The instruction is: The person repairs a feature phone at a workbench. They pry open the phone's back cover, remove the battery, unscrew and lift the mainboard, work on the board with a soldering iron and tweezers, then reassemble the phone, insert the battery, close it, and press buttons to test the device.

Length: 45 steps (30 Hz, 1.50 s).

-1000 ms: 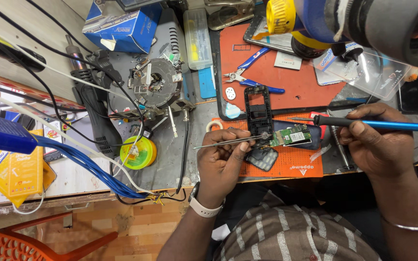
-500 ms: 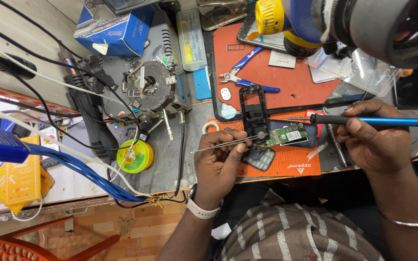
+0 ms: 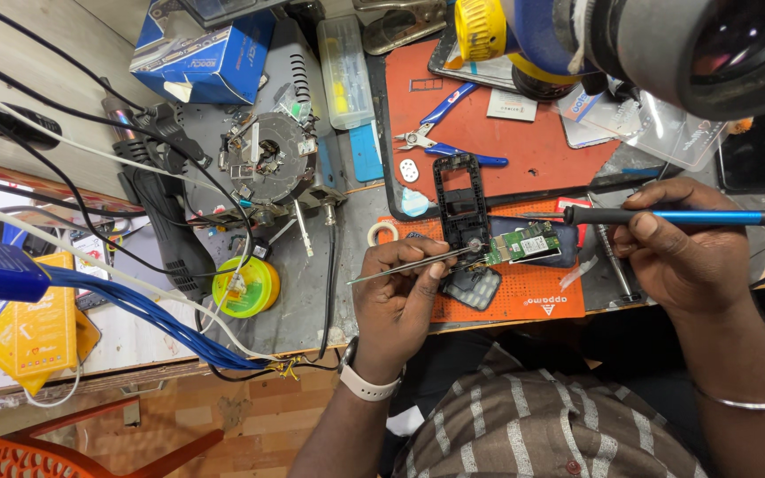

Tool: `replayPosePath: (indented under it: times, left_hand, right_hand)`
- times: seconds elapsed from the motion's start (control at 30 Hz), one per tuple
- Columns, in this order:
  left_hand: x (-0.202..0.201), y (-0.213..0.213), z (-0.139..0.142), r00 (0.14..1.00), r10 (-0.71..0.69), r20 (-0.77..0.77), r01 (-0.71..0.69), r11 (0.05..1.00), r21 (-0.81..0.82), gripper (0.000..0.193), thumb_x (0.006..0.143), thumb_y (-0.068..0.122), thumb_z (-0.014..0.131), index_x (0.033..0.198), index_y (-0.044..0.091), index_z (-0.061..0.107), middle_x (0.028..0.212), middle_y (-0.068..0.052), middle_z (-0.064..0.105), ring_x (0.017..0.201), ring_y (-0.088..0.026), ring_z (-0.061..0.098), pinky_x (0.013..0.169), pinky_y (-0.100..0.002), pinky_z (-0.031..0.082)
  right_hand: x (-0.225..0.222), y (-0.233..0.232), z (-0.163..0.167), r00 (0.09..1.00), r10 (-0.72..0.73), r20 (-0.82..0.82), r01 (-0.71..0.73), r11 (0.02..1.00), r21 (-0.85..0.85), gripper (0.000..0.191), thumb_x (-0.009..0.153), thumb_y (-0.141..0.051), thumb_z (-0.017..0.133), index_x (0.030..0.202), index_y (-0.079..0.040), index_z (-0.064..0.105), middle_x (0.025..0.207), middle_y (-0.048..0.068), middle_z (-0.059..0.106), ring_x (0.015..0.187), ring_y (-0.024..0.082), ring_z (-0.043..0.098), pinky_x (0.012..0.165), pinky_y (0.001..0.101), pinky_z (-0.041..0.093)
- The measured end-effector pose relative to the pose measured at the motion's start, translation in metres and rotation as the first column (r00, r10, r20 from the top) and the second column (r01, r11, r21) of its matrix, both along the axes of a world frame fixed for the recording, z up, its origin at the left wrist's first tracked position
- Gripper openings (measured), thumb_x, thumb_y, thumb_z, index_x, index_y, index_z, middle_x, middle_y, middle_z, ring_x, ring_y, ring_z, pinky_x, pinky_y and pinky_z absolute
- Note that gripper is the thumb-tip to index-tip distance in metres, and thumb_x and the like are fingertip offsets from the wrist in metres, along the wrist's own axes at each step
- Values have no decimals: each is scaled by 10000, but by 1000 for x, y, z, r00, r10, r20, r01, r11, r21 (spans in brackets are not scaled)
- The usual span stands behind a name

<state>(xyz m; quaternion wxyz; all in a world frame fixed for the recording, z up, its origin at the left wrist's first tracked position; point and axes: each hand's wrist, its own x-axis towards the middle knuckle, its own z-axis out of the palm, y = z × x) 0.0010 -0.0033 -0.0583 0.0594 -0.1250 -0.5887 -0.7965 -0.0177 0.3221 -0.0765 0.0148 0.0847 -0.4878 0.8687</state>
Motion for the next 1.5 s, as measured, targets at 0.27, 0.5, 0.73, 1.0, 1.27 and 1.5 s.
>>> replayPosePath:
  times: [0.27,0.5,0.73,1.0,1.27,1.5]
  left_hand:
    - [4,-2,3,1000,17,21,-19,995,102,267,1034,-75,612,1247,18,481,1191,-176,680,1066,-208,722,932,-334,627]
    - [0,-9,3,981,-8,195,-24,987,159,180,1060,-18,580,1236,-54,587,1099,-214,704,976,-254,746,845,-325,639]
    - [0,-7,10,946,-44,321,-50,960,277,142,1016,3,579,1151,-43,586,1177,-184,677,1045,-276,751,854,-317,631]
    - [1,-12,14,923,-39,382,-33,983,180,193,993,-17,606,1175,-79,608,1084,-215,739,1020,-243,752,864,-308,631]
    - [0,-12,11,892,-31,450,-75,973,217,205,977,-45,626,1177,-87,608,1040,-240,754,904,-206,741,818,-282,618]
    - [-3,-12,11,865,-51,499,-100,958,270,223,956,-48,626,1173,-79,584,1039,-232,743,937,-216,757,818,-277,628]
  right_hand:
    - [-2,0,0,1000,14,-12,-15,1000,-10,130,1045,16,718,1138,77,650,936,206,724,850,227,741,783,301,611]
    - [-3,-2,0,1000,24,-13,-25,1000,-18,133,1040,18,723,1135,80,652,935,208,723,846,226,740,778,300,611]
    - [-1,-3,-2,1000,14,1,-14,1000,-23,143,1041,23,716,1146,88,643,926,209,716,835,225,727,788,304,599]
    - [-2,-5,-4,1000,11,8,-11,1000,-13,158,1028,30,703,1154,97,636,925,213,709,847,235,725,838,337,601]
    - [-3,-6,-6,1000,4,29,-3,1000,-25,159,1020,36,702,1151,99,637,934,206,706,871,239,728,830,340,602]
    - [-5,-8,-7,1000,10,2,-10,999,-36,161,1022,38,708,1154,102,642,942,208,707,878,239,730,833,340,601]
